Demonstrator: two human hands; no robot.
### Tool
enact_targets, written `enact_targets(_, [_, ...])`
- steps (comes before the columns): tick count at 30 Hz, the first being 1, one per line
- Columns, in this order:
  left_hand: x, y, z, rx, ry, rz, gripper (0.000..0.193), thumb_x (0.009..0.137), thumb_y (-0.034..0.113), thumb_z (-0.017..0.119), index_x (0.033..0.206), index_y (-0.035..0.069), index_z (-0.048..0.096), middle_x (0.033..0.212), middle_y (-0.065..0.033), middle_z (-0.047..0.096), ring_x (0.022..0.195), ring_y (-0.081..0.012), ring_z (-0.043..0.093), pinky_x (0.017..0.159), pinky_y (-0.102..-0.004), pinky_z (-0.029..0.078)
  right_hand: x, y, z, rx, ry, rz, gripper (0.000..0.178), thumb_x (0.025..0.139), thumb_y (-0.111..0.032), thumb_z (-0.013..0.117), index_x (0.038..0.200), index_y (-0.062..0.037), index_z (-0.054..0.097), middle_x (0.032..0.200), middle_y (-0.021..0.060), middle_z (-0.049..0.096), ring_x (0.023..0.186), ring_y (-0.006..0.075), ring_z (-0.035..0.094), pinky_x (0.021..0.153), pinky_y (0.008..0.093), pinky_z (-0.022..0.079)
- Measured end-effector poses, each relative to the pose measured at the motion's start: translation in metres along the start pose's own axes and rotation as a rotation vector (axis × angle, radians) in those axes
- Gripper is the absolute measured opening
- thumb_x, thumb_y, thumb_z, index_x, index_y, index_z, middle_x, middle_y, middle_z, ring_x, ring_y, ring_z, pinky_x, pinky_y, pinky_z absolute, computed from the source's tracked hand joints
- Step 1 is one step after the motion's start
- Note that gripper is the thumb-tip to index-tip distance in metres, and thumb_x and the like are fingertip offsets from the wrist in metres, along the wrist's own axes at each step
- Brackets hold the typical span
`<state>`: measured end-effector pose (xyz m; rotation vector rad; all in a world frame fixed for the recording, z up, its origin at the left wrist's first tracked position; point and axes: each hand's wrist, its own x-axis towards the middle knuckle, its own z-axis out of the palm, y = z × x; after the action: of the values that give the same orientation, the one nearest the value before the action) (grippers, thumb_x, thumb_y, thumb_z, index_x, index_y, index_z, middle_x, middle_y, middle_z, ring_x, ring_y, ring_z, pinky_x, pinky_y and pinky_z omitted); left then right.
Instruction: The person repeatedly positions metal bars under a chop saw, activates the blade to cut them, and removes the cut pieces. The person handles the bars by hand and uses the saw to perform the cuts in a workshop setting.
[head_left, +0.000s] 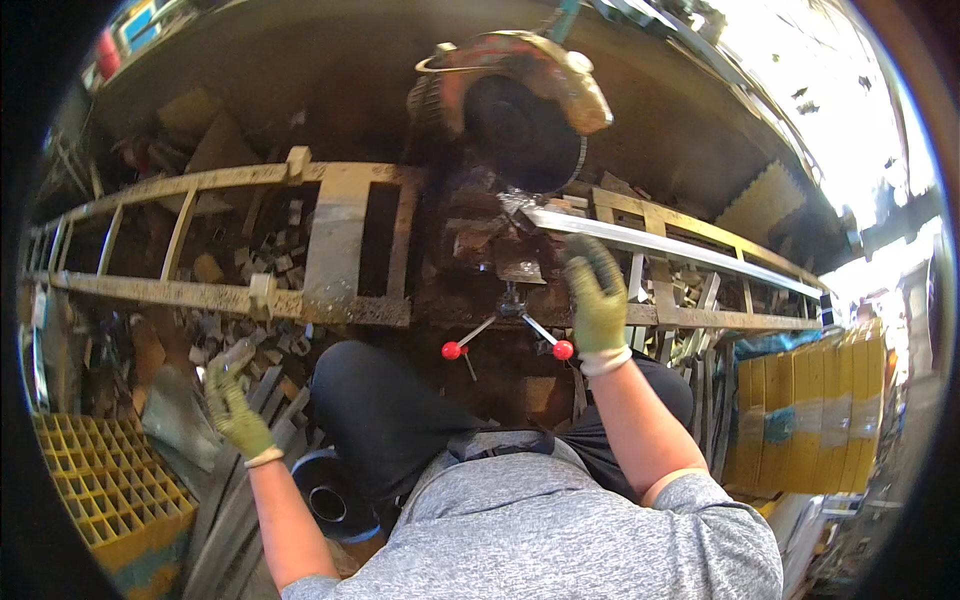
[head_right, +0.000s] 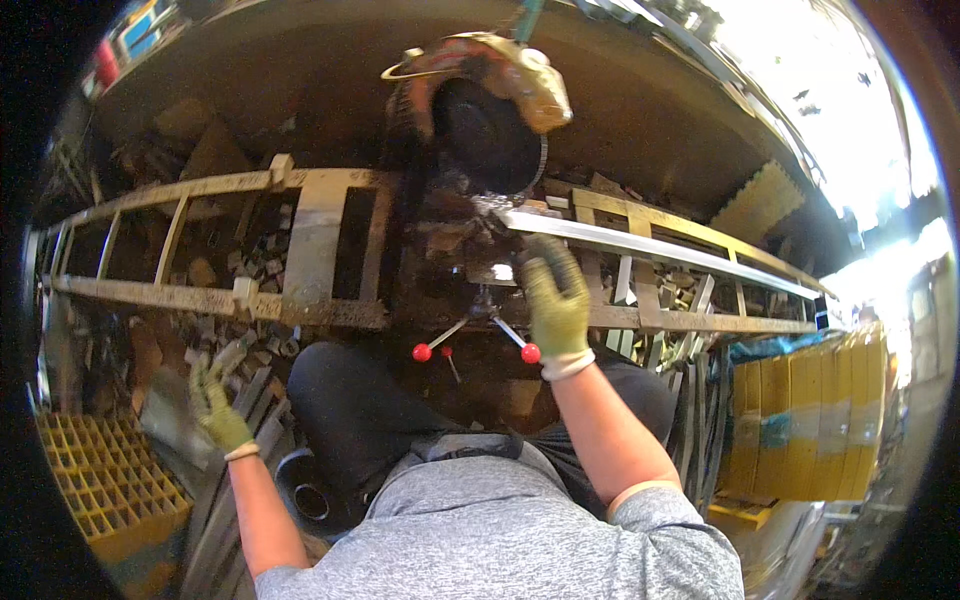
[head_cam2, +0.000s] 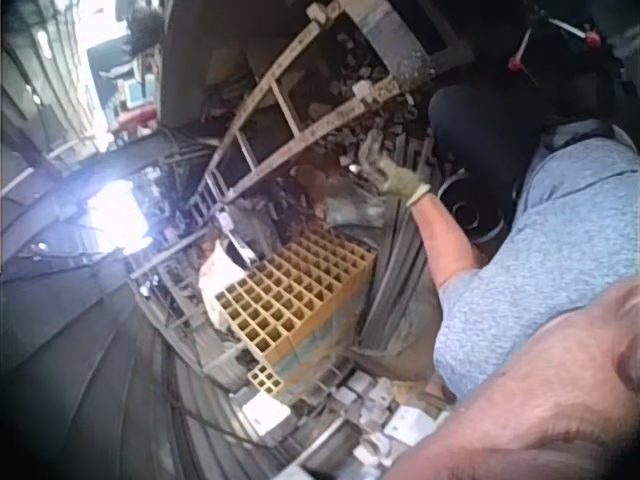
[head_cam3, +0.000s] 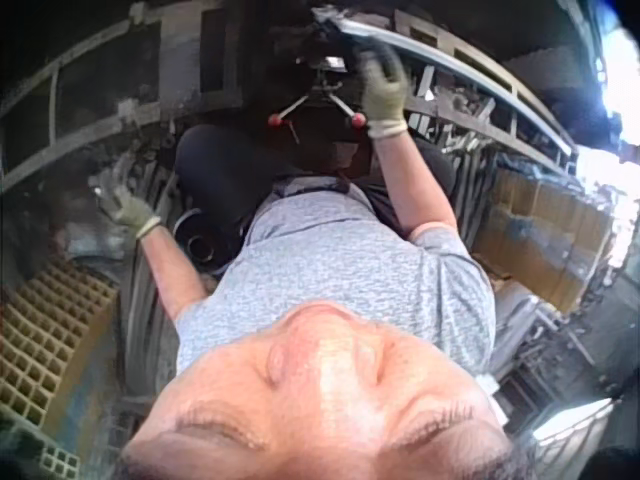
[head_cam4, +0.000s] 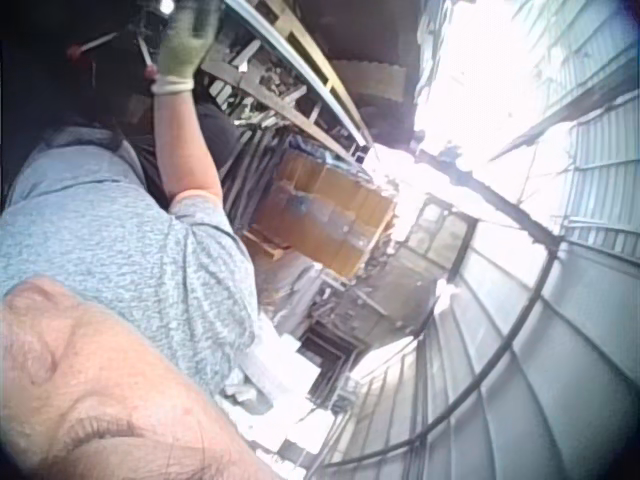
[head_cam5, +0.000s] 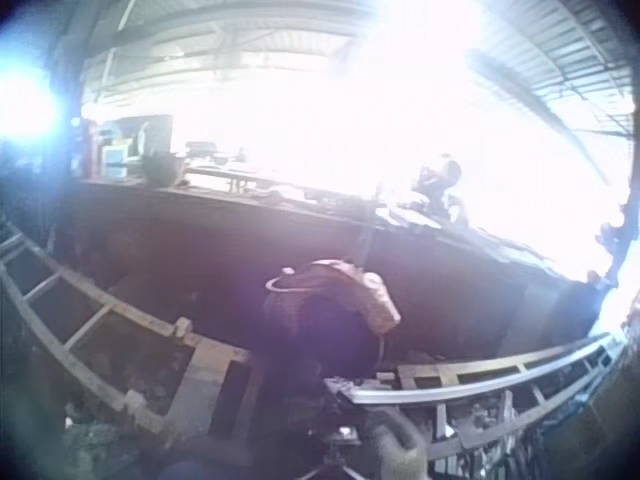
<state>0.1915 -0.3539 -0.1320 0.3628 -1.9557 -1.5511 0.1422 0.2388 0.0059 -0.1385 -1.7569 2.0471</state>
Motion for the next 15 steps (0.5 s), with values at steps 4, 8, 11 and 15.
enact_targets(4, [-0.005,0.151,0.168,-0.213,-0.528,0.418,0.038,0.118,-0.006,0.069,0.154,-0.001,0.077,0.156,-0.0174,0.080,0.144,-0.0258,0.078,0.121,-0.0404,0.063,0.062,0.048,-0.124,0.201,0.608,0.368,0.057,0.119,-0.025,0.081,0.171,-0.0110,0.064,0.168,0.0132,0.072,0.143,0.0305,0.076,0.112,0.0418,0.064])
enact_targets(8, [-0.038,0.246,0.304,0.012,-0.952,0.764,0.043,0.108,0.008,0.084,0.150,-0.002,0.078,0.154,-0.0258,0.079,0.142,-0.0437,0.078,0.123,-0.0515,0.061,0.088,0.102,-0.206,0.409,0.618,0.518,0.076,0.115,-0.042,0.084,0.178,-0.0100,0.056,0.183,0.0153,0.059,0.164,0.0371,0.060,0.125,0.0495,0.054])
enact_targets(11, [-0.089,0.270,0.412,0.024,-1.172,0.905,0.057,0.103,0.016,0.089,0.156,0.002,0.075,0.161,-0.0236,0.075,0.149,-0.0461,0.072,0.127,-0.0533,0.059,0.110,0.127,-0.232,0.525,0.587,0.508,0.085,0.113,-0.047,0.086,0.180,-0.0075,0.054,0.188,0.0149,0.053,0.174,0.0379,0.048,0.137,0.0522,0.043])
enact_targets(15, [-0.151,0.266,0.550,0.388,-1.202,1.061,0.067,0.103,0.036,0.087,0.158,0.001,0.069,0.168,-0.0236,0.066,0.163,-0.0463,0.058,0.137,-0.0562,0.047,0.139,0.134,-0.242,0.596,0.628,0.507,0.073,0.108,-0.055,0.087,0.164,-0.0133,0.064,0.168,0.0122,0.063,0.146,0.0375,0.063,0.120,0.0523,0.052])
